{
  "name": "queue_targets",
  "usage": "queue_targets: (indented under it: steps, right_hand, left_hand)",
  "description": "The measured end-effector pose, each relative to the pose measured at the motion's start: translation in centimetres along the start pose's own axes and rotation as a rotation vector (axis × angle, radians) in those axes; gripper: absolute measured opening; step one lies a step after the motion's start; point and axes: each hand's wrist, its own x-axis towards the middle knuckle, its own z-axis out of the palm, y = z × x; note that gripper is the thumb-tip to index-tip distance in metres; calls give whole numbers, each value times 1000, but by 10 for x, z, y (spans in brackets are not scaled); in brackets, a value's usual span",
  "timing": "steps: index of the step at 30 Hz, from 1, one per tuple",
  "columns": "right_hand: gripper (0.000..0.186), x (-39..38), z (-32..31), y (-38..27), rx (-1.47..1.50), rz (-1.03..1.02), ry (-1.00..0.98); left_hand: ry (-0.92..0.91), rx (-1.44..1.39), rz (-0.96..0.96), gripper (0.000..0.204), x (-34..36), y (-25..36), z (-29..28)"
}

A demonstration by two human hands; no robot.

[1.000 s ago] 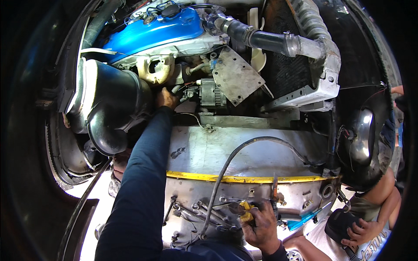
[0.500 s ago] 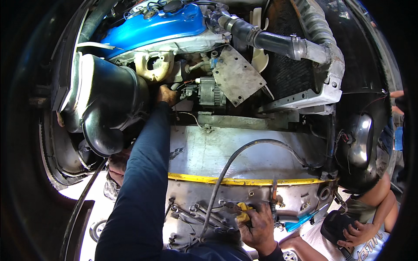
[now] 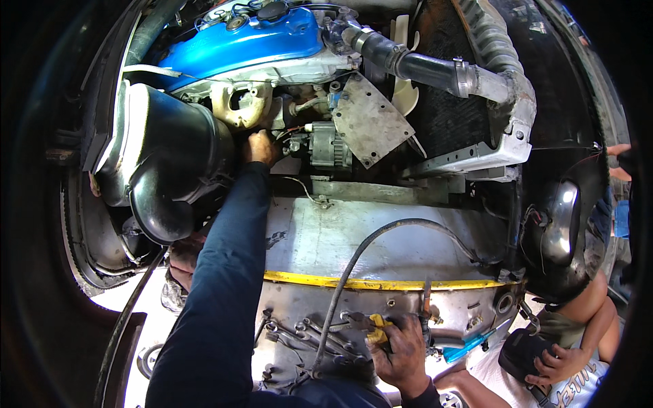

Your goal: The person works on a car engine with the hood open, using a screwdriver to adjust components and wires near the alternator. The person repeatedly reaches into the engine bay to manipulate parts and tools while another person stands nearby.

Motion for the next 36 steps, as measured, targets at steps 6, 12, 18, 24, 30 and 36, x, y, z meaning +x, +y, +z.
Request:
queue_targets:
  steps: [6,12,18,24,30,36]
  right_hand:
    - [26,-2,1,3,21,-11,-1]
    - [27,-4,3,7,-7,-27,10]
    - [28,-1,1,4,3,-30,-6]
    - [29,2,-2,-2,-12,-50,8]
    - [29,1,-1,-5,-52,-32,-4]
    - [29,3,0,-7,-62,-15,-21]
  left_hand:
    - [81,329,134,21,-38,50,-60]
    - [-56,-46,-78,24,-15,57,-79]
    - [-165,537,825,32,-35,32,-37]
    - [-207,-852,-270,21,-83,51,-13]
    - [-149,-802,-175,12,-47,50,-94]
    - [-117,-458,14,24,-26,139,-100]
